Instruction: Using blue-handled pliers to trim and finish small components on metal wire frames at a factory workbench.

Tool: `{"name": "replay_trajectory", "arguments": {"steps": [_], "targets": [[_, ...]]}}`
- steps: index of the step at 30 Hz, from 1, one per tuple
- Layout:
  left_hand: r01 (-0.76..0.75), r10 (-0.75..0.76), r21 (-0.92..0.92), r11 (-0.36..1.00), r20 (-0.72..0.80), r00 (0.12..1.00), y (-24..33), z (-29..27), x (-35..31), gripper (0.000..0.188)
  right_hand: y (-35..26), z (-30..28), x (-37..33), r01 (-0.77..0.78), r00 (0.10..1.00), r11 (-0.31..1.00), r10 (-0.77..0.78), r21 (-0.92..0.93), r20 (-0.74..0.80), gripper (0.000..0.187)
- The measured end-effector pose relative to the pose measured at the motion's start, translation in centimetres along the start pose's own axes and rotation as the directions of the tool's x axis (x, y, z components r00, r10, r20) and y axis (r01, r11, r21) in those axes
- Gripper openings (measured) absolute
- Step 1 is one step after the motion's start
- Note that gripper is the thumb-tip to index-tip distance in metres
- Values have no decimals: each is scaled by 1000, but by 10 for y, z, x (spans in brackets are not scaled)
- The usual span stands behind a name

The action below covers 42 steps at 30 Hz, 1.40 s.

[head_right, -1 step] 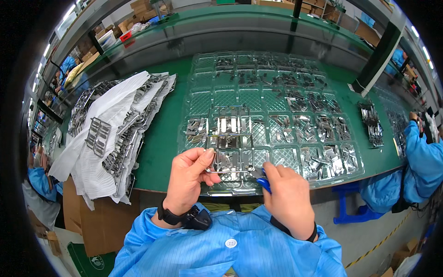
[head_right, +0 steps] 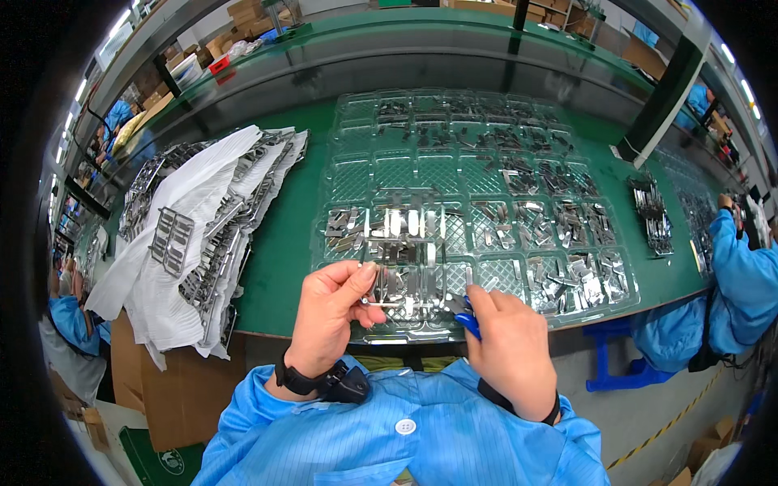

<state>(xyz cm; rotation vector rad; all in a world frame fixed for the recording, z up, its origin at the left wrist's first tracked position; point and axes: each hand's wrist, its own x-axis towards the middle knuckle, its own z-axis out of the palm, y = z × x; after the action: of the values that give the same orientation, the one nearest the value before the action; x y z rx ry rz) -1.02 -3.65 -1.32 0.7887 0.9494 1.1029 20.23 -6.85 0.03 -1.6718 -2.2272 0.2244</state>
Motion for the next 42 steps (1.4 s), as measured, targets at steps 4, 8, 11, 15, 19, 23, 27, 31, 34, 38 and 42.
{"name": "replay_trajectory", "arguments": {"steps": [4, 8, 11, 15, 19, 23, 27, 31, 34, 38, 42], "targets": [[41, -41, 271, 962, -4, 999, 1, -3, -1, 27, 17, -6, -5, -91, 996, 996, 91, -13, -26, 35], [21, -37, 362, 932, 38, 999, 1, -9, 2, 28, 32, -9, -4, -175, 977, 984, 177, 27, -117, 30], [66, -66, 342, 937, -11, 998, 0, -9, 4, 27, 35, -5, 2, -171, 968, 978, 189, 117, -165, 29], [-41, 37, 195, 980, 23, 999, -6, 0, 4, 26, 22, 10, 16, -176, 908, 679, 392, 713, -149, 35], [-33, 20, 117, 993, 105, 994, -3, 7, -3, 27, -2, 18, 27, -94, 929, 413, 364, 906, -70, 39], [-87, 68, 95, 992, 184, 981, 13, -8, -1, 39, -3, 12, 25, -45, 969, 358, 243, 933, -46, 36], [-22, 30, -75, 997, 105, 994, 26, -9, 12, 28, -12, 4, 12, 59, 987, 551, 91, 832, -130, 34], [13, 5, -150, 989, 117, 993, 20, -3, 11, 20, -12, 0, 3, 130, 983, 658, 13, 741, -183, 32], [44, -16, -245, 968, 116, 993, 17, -2, 13, 18, -11, -5, 2, 235, 972, 734, -172, 637, -161, 32], [15, 8, -255, 967, 88, 996, 16, 0, 14, 20, -12, -3, -2, 190, 981, 664, -101, 723, -165, 30], [31, -16, -232, 972, 65, 998, 22, 8, 10, 12, -4, 3, 18, 34, 962, 822, 127, 568, -242, 26]]}}
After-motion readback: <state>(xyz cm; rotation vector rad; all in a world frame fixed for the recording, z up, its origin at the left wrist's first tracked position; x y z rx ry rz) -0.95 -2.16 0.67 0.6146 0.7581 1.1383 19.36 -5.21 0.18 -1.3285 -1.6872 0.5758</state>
